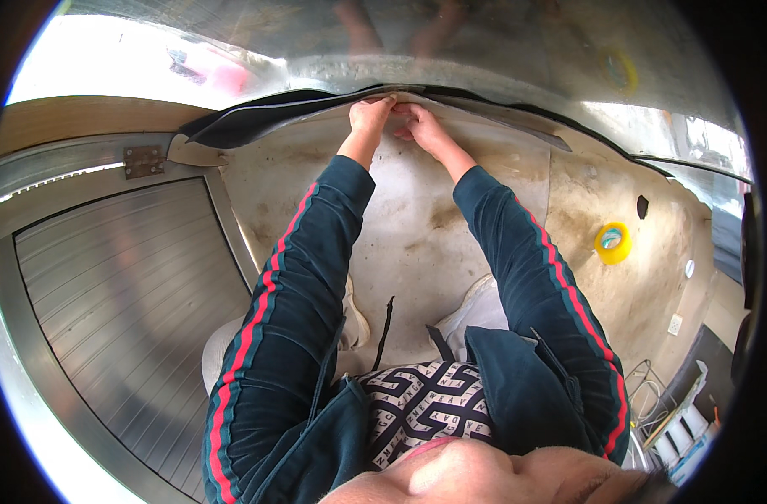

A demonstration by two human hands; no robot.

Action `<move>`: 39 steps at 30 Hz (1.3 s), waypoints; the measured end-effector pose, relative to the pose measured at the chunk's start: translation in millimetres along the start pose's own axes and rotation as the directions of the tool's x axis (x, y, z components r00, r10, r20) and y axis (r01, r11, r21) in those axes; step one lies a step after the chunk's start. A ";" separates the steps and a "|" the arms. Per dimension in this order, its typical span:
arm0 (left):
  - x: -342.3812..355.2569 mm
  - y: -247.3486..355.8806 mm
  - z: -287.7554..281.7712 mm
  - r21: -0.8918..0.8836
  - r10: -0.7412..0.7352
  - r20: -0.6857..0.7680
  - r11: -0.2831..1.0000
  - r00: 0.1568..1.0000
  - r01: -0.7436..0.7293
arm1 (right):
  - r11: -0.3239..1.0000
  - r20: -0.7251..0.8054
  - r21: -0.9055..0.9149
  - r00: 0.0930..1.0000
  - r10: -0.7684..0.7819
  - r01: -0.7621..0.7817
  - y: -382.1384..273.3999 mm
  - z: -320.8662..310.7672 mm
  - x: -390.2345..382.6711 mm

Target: The person works on a window frame, repeatedly peeling and reapplying a clear strip along the edge, wiping the area with a tissue, and securing the strip with yellow tape. The person briefly walks away to retrieve a tissue before returning to continue the repair.

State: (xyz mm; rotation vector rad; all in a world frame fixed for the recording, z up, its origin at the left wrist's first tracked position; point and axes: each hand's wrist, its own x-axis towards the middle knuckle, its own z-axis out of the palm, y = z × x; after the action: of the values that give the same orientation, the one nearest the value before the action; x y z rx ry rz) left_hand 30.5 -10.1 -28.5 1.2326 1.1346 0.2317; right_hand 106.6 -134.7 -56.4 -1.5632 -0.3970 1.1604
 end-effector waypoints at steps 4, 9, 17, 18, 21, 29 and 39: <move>-1.7 4.0 -4.4 0.046 -0.062 0.010 0.997 0.998 0.061 | 0.993 -0.011 -0.082 0.996 0.087 -0.087 -3.4 2.6 -2.1; -6.6 7.1 -3.5 -0.012 -0.043 0.001 0.999 0.999 0.043 | 0.998 0.034 0.004 0.997 0.063 -0.063 -3.9 3.3 1.0; -11.2 7.4 -7.7 -0.017 -0.080 0.056 0.997 0.995 0.081 | 0.960 -0.160 -0.272 0.987 0.015 -0.059 3.1 -2.5 -11.4; -12.1 7.2 -10.2 -0.010 -0.070 0.067 0.997 0.995 0.071 | 0.954 -0.152 -0.299 0.988 -0.017 -0.030 2.3 -4.7 -13.1; -14.8 3.7 -16.7 0.023 -0.086 0.120 0.996 0.989 0.084 | 0.941 -0.185 -0.339 0.981 -0.057 -0.009 -1.8 -9.2 -16.5; -1.5 -23.9 -6.8 -0.175 -0.243 0.286 0.938 0.927 0.300 | 0.948 -0.178 -0.316 0.980 -0.093 0.033 -6.4 -5.2 -16.7; 13.4 -17.4 -1.6 -0.467 -0.276 0.317 0.787 0.907 0.402 | 0.955 -0.076 -0.253 0.981 -0.180 0.155 -19.4 -10.9 -25.1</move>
State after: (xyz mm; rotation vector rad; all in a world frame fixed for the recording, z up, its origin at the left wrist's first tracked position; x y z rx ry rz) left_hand 28.5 -6.7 -50.2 0.5331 0.9788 0.1031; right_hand 110.1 -153.0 -28.5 -1.7564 -0.6147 0.9252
